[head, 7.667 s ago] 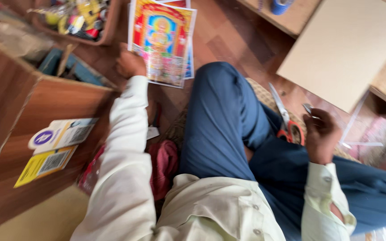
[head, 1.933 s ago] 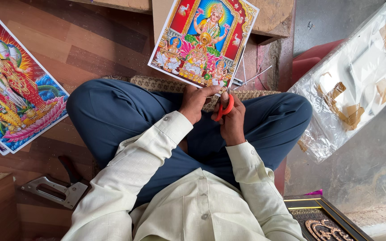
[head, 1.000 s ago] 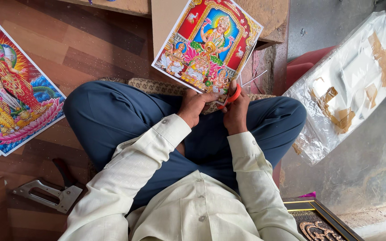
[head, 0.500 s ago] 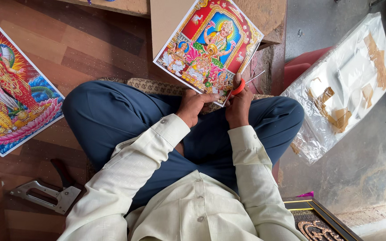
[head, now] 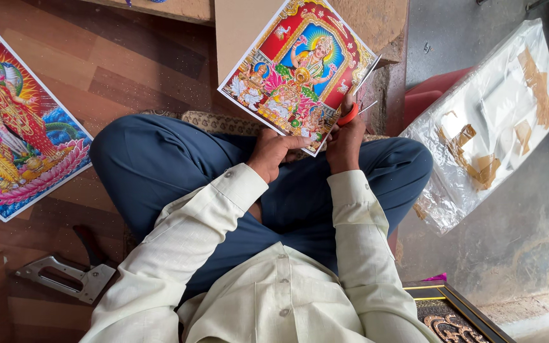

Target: The person sits on the floor and applies blue decorative tape to the edges of a printed religious image mounted on cardboard. They use scissors to cut the tape and a metal ruler to press it flat, then trim the image edges. The finished framed piece is placed on a stack of similar items.

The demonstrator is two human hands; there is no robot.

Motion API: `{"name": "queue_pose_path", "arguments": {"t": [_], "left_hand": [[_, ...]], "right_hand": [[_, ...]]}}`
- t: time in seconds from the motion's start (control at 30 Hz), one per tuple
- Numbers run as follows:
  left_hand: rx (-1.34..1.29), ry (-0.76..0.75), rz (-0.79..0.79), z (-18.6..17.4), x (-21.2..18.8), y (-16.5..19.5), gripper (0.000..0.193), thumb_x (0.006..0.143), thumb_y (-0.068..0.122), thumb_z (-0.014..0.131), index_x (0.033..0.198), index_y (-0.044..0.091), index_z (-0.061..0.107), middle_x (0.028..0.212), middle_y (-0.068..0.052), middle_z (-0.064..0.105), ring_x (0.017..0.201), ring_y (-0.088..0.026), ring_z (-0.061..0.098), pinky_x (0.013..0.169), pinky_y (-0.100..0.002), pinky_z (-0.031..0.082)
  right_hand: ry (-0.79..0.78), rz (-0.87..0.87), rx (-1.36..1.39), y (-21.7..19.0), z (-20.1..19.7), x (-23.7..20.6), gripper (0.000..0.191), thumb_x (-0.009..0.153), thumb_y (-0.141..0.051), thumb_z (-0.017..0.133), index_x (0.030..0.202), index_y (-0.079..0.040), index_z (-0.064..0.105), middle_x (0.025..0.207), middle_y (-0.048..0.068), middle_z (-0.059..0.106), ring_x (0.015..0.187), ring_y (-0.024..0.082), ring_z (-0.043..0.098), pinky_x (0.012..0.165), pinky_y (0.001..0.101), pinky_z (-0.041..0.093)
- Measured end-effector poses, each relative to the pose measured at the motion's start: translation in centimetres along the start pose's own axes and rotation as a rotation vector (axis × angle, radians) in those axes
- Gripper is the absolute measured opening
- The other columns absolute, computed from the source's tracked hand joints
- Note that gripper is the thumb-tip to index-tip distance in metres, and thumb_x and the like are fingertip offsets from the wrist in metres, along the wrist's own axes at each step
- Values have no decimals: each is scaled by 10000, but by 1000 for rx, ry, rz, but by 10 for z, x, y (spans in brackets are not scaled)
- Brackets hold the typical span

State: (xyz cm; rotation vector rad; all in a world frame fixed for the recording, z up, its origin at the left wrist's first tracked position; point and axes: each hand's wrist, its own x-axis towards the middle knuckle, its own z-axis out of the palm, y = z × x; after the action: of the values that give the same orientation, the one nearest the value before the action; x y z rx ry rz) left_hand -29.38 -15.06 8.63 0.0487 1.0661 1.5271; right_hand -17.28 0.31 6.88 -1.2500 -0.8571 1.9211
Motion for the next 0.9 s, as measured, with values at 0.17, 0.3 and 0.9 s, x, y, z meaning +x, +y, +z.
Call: {"name": "queue_pose_path", "arguments": {"t": [0.17,0.3,0.9], "left_hand": [[8,33,-20,-7,8,-15,346,741,102,817,1066,80,700,944,-24,762,779,-135,717,634,-294,536],[-94,225,77,-11,21,-17,224,802,78,761,995,-21,705,889,-75,712,672,-157,619,562,-313,477],[-347,427,263,-31,77,-5,260,828,97,752,1028,-36,650,887,-157,715,699,-272,700,578,-379,566]], "right_hand": [[11,-86,-70,11,-10,7,431,988,-460,808,920,-147,520,621,-70,463,459,61,422,400,250,293],[84,9,-117,8,-1,-3,392,920,-467,715,1004,-107,584,670,2,584,517,131,604,404,248,368],[-193,-97,-104,15,8,-117,422,1016,-354,639,1244,-3,579,762,66,620,510,145,595,402,230,401]]}}
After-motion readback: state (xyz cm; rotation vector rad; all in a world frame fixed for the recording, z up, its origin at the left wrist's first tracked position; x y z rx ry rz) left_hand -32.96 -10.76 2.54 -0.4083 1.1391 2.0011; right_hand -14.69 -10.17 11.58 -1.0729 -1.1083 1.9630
